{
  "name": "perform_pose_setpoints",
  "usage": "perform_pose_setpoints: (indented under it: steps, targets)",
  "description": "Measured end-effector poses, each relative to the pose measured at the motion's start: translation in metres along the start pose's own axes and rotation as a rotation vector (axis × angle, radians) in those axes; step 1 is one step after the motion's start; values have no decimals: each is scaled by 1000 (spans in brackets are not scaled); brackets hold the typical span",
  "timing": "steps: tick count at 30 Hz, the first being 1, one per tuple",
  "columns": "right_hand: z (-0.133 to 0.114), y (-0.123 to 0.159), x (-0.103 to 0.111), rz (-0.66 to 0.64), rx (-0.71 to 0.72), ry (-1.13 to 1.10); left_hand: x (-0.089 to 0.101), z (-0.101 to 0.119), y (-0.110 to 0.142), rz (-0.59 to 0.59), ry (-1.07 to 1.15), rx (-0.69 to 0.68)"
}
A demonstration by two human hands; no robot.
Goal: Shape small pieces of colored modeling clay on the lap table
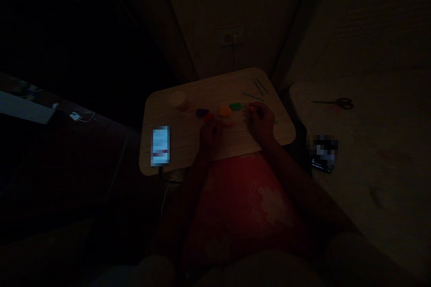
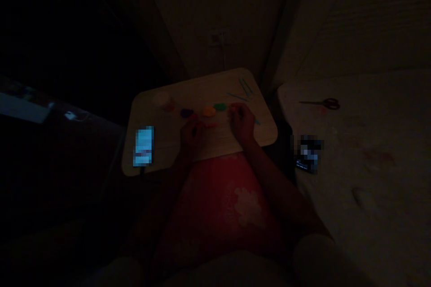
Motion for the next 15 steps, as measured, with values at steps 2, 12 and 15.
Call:
perform_pose_setpoints:
  steps: [2,12,15]
  targets:
    - [-1,0,2,20,-5,12,0,0,0,1,-2,-15]
    - [-8,0,8,65,41,50,0,5,-2,28,-85,-79]
    - [-5,0,6,60,14,43,0,3,-1,26,-85,-74]
Point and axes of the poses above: each hand's wrist, its own y-axis away from the middle knuckle, its own x-axis out of the back of the hand, z = x × y, the point moved 6 cm from there along -y, towards the middle knuckle, and after that the axes turned 13 degrees about y, right-handed, at the moved point
